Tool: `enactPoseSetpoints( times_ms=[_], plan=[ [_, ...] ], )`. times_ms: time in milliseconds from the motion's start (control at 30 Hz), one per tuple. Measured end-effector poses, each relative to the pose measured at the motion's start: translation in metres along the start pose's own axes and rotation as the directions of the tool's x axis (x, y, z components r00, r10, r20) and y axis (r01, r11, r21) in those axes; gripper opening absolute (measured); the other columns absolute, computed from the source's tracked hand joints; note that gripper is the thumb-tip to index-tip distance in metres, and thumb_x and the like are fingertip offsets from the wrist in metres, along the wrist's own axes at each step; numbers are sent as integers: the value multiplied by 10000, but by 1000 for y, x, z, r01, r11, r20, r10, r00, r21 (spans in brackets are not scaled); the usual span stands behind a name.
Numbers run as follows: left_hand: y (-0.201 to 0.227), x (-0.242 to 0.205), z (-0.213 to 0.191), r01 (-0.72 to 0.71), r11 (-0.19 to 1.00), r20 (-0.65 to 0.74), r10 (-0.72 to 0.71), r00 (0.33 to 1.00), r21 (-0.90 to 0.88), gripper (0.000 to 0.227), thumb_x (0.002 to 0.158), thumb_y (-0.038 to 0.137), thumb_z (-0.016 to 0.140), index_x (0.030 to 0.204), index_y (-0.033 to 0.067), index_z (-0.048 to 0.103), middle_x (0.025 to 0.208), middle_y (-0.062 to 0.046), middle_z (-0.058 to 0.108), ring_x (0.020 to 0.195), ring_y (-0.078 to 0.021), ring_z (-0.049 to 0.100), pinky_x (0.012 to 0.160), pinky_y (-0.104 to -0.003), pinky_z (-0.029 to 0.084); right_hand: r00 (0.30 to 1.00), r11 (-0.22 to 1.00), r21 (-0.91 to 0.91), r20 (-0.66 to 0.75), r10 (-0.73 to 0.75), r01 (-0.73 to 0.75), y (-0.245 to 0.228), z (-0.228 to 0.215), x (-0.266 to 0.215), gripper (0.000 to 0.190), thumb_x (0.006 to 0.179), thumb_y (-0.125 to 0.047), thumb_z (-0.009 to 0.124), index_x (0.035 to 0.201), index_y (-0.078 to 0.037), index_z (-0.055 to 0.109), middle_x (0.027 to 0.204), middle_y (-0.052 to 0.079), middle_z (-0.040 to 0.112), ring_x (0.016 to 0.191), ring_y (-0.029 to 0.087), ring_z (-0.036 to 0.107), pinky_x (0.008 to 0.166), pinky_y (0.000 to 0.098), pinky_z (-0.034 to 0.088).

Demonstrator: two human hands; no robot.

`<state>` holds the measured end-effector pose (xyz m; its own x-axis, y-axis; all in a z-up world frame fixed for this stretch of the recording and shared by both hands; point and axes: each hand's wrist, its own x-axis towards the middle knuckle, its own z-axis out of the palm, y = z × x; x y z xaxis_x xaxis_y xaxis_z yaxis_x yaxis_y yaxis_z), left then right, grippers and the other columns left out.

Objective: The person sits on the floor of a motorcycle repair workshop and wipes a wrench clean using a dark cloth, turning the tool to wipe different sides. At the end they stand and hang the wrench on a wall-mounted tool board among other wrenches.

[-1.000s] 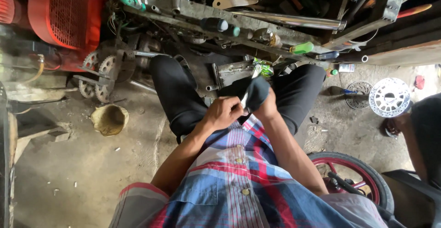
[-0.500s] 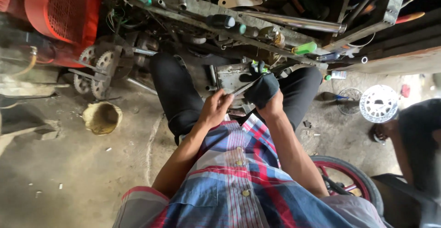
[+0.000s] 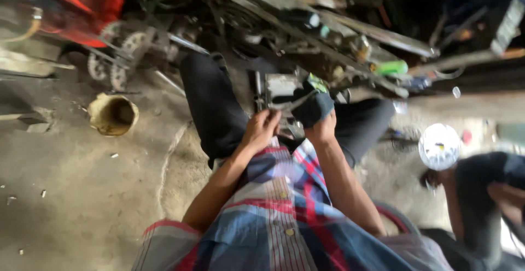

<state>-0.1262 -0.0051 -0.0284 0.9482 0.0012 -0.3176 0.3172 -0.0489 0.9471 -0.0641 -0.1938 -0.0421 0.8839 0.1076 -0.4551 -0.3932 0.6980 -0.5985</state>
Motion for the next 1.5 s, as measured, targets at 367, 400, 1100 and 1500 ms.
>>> enactPoseSetpoints(
  times_ms=[367, 400, 1100, 1500],
  plan=[
    [-86, 15, -24, 563, 410, 478, -298, 826, -717, 307, 1075, 306, 566, 861, 87, 587, 591, 63, 414, 525, -96, 386, 634, -314, 448, 943, 960, 205, 308, 124, -193, 46, -6, 14, 370, 1133, -359, 500, 1309, -66, 642, 1244, 101, 692, 1122, 286, 656, 991, 461, 513],
    [-101, 16, -23, 623, 268, 562, -272, 781, -735, 329, 1092, 320, 551, 843, 106, 576, 584, 67, 401, 522, -97, 371, 621, -309, 429, 971, 972, 136, 169, 168, -192, 45, -8, 13, 420, 1042, -409, 477, 1254, -89, 649, 1224, 78, 699, 1125, 274, 664, 1004, 448, 516],
    [-10, 7, -15, 14, 936, -142, 39, 989, 352, 507, 1078, 386, 454, 739, 58, 639, 548, -32, 590, 503, -168, 596, 526, -333, 472, 883, 840, -527, 446, 143, 131, 58, -89, 116, 295, 1140, -270, 591, 957, -48, 658, 821, 8, 616, 710, 103, 539, 598, 280, 453],
    [27, 24, -20, 104, 884, -230, 4, 973, 455, 533, 1059, 378, 451, 666, 60, 623, 523, -46, 583, 499, -191, 617, 542, -335, 480, 885, 947, -86, 339, 319, -308, 119, -144, 201, 104, 1041, -226, 636, 1053, -159, 715, 835, 6, 655, 645, 129, 604, 457, 281, 410]
  ],
)
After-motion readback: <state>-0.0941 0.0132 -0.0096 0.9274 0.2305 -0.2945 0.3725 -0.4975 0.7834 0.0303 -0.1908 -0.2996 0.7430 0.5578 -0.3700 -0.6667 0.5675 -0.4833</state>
